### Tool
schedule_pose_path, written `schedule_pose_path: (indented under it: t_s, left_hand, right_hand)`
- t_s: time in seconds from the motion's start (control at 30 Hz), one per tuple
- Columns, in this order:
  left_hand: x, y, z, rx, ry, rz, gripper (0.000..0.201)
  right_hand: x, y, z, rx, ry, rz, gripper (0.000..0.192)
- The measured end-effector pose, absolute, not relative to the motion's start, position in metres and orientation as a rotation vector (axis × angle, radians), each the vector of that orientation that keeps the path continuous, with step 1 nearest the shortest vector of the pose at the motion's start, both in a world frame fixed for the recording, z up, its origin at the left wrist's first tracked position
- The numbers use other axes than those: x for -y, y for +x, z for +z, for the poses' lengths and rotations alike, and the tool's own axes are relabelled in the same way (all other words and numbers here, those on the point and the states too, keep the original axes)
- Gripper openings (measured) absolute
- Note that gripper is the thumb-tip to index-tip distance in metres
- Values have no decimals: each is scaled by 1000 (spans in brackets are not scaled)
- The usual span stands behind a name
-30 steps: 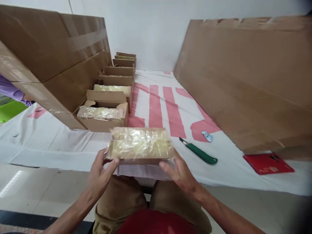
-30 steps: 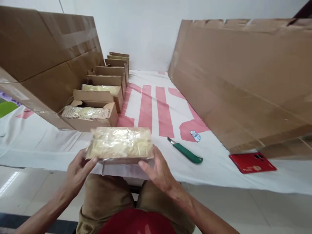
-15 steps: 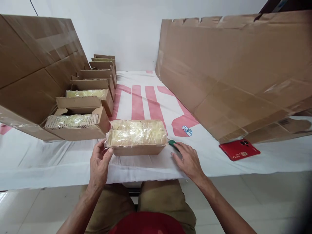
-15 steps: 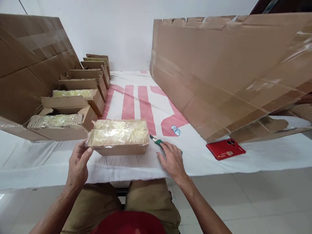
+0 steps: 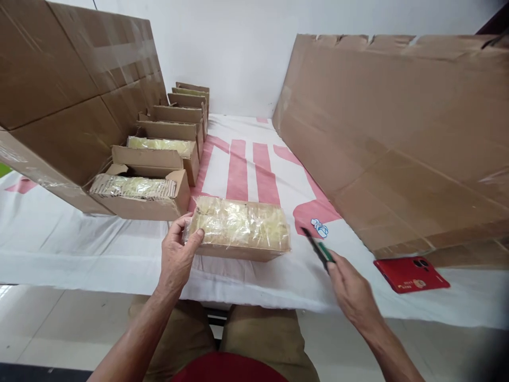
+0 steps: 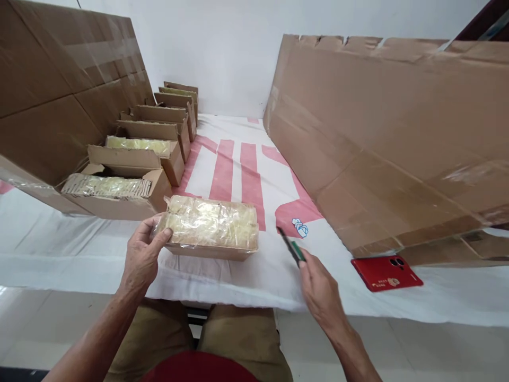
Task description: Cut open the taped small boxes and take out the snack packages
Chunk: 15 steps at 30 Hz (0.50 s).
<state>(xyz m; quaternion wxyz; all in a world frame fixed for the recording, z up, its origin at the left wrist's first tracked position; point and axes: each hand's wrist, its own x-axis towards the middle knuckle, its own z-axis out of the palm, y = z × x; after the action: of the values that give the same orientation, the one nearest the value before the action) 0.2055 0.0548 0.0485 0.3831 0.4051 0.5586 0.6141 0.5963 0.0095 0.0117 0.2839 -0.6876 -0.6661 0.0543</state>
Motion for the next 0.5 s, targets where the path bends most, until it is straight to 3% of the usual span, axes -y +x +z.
schedule_pose_path:
  t_s: [0.17, 0.33, 0.5]
  left_hand:
    - [-56, 206, 53, -1326, 975, 1587, 37]
    - [-56, 204, 53, -1240, 911, 1614, 33]
    - [-69, 201, 59, -1409, 1000, 1557, 26]
  right_hand:
    - [-5, 586, 89, 1626, -1826, 427, 41]
    - [-42, 525, 156, 2124, -1478, 325, 29]
    - [-94, 469, 178, 2517, -1221, 284, 35]
